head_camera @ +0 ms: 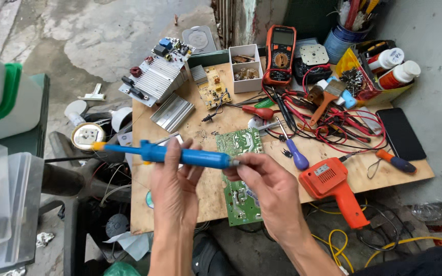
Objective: The person uses a soldering iron and a heat gun to work on a green circuit board. They repeatedly apply heat to specific areas of the board while holding soldering wire, then inspect the board by turning it over.
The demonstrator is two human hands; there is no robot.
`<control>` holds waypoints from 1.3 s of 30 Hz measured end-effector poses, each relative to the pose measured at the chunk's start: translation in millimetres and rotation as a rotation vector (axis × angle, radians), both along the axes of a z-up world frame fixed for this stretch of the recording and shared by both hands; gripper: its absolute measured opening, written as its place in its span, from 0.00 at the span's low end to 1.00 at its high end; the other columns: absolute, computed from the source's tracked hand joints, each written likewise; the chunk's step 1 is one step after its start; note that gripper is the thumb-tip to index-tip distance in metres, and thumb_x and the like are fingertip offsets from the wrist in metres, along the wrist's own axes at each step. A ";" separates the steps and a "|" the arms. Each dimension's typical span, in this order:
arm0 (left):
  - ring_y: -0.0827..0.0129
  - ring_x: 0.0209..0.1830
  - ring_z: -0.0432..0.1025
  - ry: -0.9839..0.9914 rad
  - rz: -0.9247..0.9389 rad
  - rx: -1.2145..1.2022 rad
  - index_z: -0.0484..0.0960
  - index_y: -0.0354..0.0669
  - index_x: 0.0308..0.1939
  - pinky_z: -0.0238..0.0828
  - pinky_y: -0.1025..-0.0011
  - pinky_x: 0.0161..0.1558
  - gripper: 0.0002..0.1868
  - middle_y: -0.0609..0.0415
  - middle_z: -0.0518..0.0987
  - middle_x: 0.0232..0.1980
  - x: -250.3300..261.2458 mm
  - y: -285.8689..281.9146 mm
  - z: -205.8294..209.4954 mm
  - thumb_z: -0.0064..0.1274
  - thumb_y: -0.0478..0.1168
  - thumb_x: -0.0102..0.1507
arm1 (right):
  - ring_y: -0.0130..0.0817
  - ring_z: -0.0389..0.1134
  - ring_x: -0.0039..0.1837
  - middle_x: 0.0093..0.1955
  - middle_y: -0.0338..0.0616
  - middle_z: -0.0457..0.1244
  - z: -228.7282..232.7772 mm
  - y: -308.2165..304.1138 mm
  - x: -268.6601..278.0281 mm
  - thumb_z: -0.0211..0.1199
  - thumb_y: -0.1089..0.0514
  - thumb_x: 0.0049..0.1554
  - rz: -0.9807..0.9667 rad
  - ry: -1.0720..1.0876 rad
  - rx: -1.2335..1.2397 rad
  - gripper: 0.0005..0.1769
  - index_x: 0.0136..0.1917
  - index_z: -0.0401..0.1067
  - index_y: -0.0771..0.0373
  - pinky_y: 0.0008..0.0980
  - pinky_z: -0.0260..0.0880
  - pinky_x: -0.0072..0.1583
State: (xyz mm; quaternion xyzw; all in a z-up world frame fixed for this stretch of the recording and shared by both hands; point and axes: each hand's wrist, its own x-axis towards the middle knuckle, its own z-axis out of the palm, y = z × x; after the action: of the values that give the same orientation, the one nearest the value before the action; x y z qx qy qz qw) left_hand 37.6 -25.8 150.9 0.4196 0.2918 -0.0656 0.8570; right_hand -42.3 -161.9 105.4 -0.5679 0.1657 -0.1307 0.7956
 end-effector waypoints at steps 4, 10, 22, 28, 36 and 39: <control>0.59 0.56 0.81 0.058 -0.034 -0.113 0.79 0.39 0.61 0.83 0.62 0.55 0.25 0.44 0.86 0.59 -14.3 -9.6 -14.7 0.60 0.48 0.64 | 0.45 0.84 0.53 0.49 0.56 0.78 14.4 -0.6 -27.8 0.68 0.65 0.62 0.017 -0.081 -0.016 0.11 0.57 0.80 0.70 0.39 0.83 0.64; 0.65 0.43 0.83 -0.006 -0.132 -0.413 0.84 0.36 0.52 0.86 0.70 0.46 0.14 0.46 0.89 0.50 -22.7 -11.2 -45.4 0.63 0.44 0.70 | 0.34 0.77 0.52 0.48 0.49 0.73 42.8 6.7 -49.6 0.71 0.65 0.62 0.091 -0.242 -0.033 0.17 0.63 0.77 0.68 0.32 0.78 0.60; 0.70 0.40 0.84 0.040 -0.222 -0.488 0.84 0.40 0.49 0.81 0.72 0.32 0.16 0.51 0.88 0.43 -38.3 -22.3 -39.6 0.67 0.48 0.68 | 0.42 0.77 0.37 0.38 0.60 0.77 54.3 -10.3 -51.4 0.68 0.63 0.62 0.097 -0.118 -0.016 0.06 0.49 0.77 0.70 0.36 0.82 0.47; 0.66 0.27 0.79 0.112 -0.231 -0.466 0.86 0.44 0.48 0.64 0.66 0.13 0.17 0.51 0.87 0.39 -40.4 -25.4 -37.9 0.68 0.52 0.66 | 0.43 0.82 0.43 0.39 0.59 0.78 52.8 -9.2 -54.7 0.63 0.59 0.65 0.079 -0.184 -0.139 0.11 0.54 0.77 0.71 0.37 0.88 0.50; 0.62 0.54 0.82 0.083 -0.007 -0.216 0.83 0.33 0.54 0.84 0.66 0.50 0.22 0.45 0.85 0.51 -48.6 -24.0 -13.4 0.64 0.47 0.65 | 0.34 0.84 0.44 0.42 0.50 0.80 39.1 -11.0 -57.9 0.67 0.61 0.64 -0.074 -0.124 -0.398 0.08 0.54 0.78 0.66 0.27 0.86 0.53; 0.61 0.54 0.83 0.067 0.007 -0.222 0.81 0.41 0.56 0.84 0.66 0.49 0.18 0.48 0.85 0.51 -51.2 -25.1 -15.4 0.64 0.46 0.66 | 0.35 0.84 0.45 0.43 0.50 0.77 30.1 -10.9 -59.4 0.68 0.62 0.64 -0.105 -0.189 -0.386 0.06 0.53 0.79 0.66 0.28 0.85 0.55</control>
State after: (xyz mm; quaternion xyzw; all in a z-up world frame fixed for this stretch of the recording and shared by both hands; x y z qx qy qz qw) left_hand -13.6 -51.0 135.5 0.3187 0.3130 -0.1085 0.8881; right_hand -101.7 -172.7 135.5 -0.6857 0.0915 -0.2537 0.6761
